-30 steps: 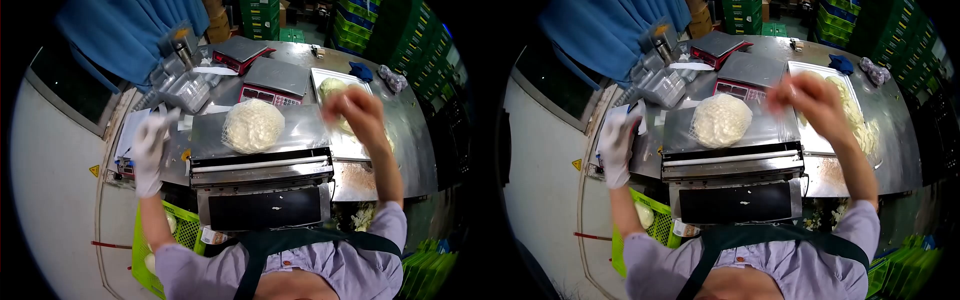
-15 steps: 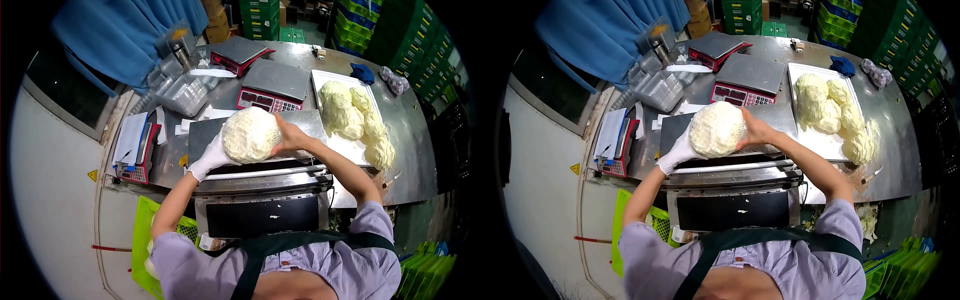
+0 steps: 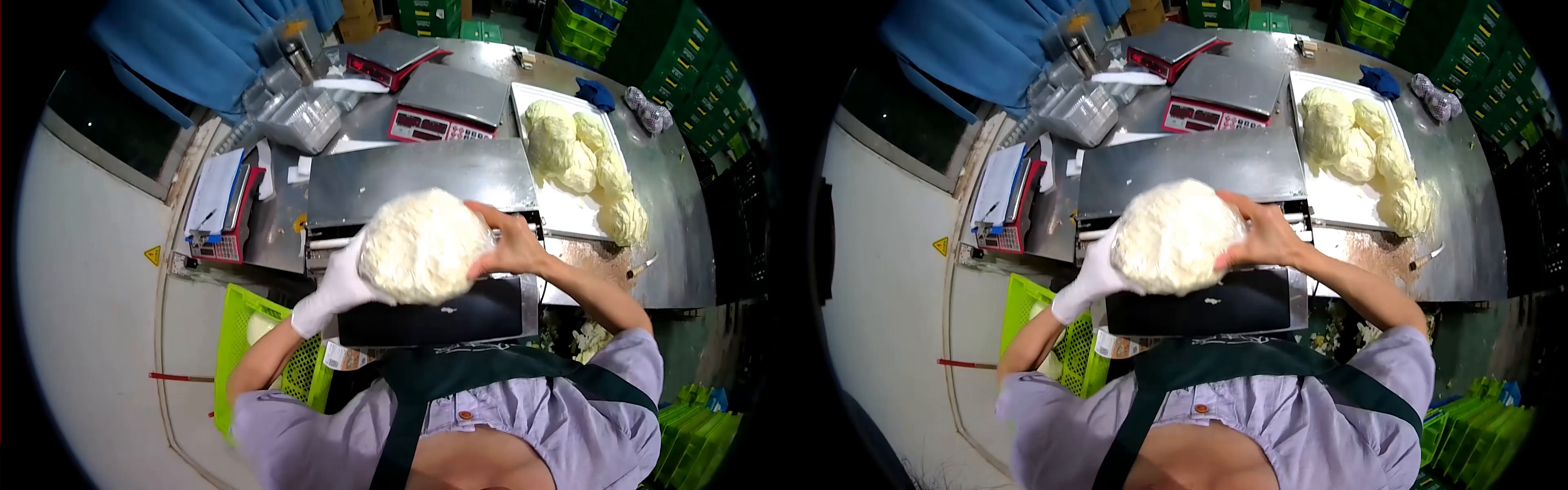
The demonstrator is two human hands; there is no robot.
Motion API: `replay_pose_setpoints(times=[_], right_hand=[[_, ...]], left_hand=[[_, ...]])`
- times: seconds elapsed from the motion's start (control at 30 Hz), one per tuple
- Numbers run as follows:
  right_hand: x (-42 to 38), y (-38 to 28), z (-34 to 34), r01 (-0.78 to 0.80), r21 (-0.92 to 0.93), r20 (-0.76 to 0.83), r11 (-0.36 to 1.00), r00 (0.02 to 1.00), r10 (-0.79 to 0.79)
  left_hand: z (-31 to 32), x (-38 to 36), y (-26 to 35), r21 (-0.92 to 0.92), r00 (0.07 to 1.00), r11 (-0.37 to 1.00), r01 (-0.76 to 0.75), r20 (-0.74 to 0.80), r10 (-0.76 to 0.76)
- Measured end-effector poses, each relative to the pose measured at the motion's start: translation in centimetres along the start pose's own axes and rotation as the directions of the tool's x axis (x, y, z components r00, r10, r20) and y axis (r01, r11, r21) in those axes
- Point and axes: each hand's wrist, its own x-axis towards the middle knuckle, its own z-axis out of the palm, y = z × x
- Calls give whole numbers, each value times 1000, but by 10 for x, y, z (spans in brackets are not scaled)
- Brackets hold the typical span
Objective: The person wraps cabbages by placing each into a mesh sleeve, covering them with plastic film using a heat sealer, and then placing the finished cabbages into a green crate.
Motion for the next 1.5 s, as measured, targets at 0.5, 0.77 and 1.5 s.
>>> replay_pose_setpoints(times=[0.5,0.77,1.5], right_hand=[[-70,35,96,-939,218,890,266,303,340],[-159,-14,61,-740,444,430,505,671,605],[-169,100,132,-455,-729,-587,512,800,-125]], left_hand=[[41,-84,-26,-443,478,206,872,686,-548],[41,-140,-15,-100,510,502,859,244,-825],[170,-91,-101,-9,885,999,37,-464,-37]])
